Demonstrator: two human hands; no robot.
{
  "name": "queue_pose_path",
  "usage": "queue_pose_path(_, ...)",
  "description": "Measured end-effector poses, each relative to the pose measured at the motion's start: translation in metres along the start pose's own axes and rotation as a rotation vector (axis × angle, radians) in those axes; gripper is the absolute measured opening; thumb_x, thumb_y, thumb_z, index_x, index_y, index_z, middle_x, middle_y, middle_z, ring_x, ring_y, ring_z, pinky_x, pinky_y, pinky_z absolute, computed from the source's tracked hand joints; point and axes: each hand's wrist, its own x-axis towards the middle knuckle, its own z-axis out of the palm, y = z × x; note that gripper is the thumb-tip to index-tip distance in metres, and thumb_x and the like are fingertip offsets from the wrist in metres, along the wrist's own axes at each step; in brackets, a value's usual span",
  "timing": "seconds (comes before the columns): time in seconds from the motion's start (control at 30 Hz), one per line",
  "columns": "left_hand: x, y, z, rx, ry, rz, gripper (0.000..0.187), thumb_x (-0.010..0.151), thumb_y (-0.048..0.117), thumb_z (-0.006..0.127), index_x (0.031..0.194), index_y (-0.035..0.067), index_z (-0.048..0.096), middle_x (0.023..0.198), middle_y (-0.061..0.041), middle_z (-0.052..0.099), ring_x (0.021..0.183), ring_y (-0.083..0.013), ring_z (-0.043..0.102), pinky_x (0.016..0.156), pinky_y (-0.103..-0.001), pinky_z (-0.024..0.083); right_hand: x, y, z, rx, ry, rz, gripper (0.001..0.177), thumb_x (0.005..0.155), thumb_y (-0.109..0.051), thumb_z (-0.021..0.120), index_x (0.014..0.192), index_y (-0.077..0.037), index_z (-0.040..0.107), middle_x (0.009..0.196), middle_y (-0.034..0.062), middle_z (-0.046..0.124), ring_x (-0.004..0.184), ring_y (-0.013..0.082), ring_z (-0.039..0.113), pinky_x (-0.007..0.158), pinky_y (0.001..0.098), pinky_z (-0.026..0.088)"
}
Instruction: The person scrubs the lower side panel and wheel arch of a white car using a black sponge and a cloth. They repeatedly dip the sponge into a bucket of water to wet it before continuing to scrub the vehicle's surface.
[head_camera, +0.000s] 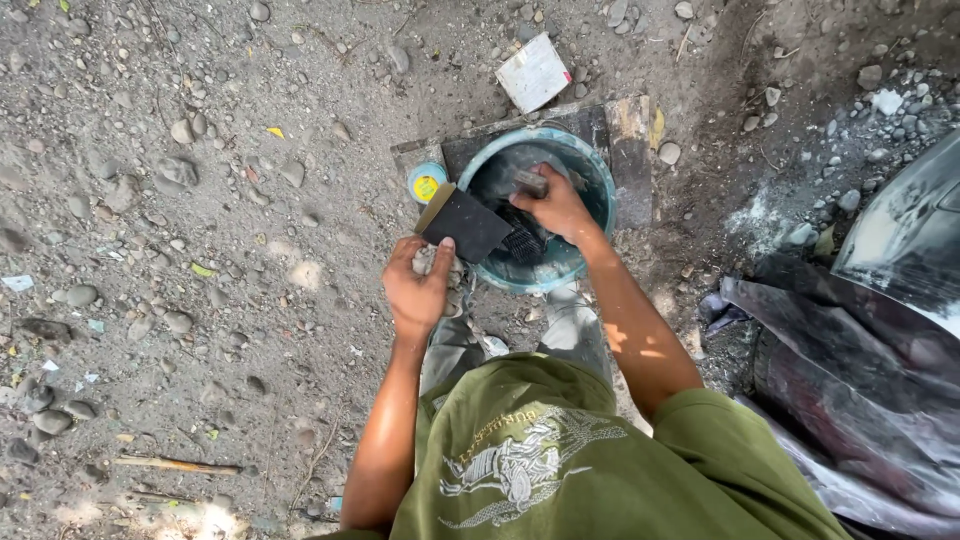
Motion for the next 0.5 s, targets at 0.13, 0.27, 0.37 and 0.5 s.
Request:
queue_pose_path(0.13,0.01,0.011,0.008,0.068,-0.034,-0.062,0.031,0.09,0.028,0.078,0.091,-0.002,0.07,0.085,-0.019,0.07,0.076,-0.0305,0.07,0.076,-0.037,0.054,-0.034,-0.018,-0.019,0.283,-0.008,-0.304,0.055,0.096,-0.032,0.083,0.135,-0.002,0.058,0.126,0.0154,0.071,0.11,0.0223,0.07,0.101,0.0391,0.058)
queue_pose_path(0.27,0.019,0.013,0.027,0.11,-0.117,-0.071,0.034,0.09,0.032,0.076,0.095,-0.001,0.072,0.087,-0.023,0.073,0.08,-0.0356,0.072,0.076,-0.04,0.055,-0.074,-0.045,-0.043,0.274,0.137,-0.331,0.069,0.09,-0.019,0.075,0.14,-0.007,0.03,0.117,0.011,0.055,0.106,0.0228,0.065,0.09,0.0421,0.064)
queue_pose_path(0.37,0.026,0.0,0.053,0.093,-0.119,0.057,0.035,0.089,0.031,0.076,0.099,-0.003,0.073,0.092,-0.024,0.074,0.084,-0.0374,0.073,0.079,-0.041,0.055,-0.092,-0.064,-0.045,0.096,0.173,-0.639,0.084,0.081,-0.005,0.079,0.145,-0.006,0.025,0.119,0.0152,0.047,0.115,0.0296,0.056,0.097,0.0467,0.059)
queue_pose_path(0.5,0.032,0.032,0.056,-0.02,-0.225,0.029,0.033,0.088,0.028,0.075,0.101,-0.002,0.075,0.089,-0.02,0.076,0.081,-0.0302,0.074,0.078,-0.037,0.055,-0.114,-0.09,-0.045,-0.19,0.29,-0.927,0.077,0.083,-0.02,0.091,0.142,-0.004,0.045,0.123,0.0164,0.05,0.118,0.0351,0.057,0.1,0.0453,0.053)
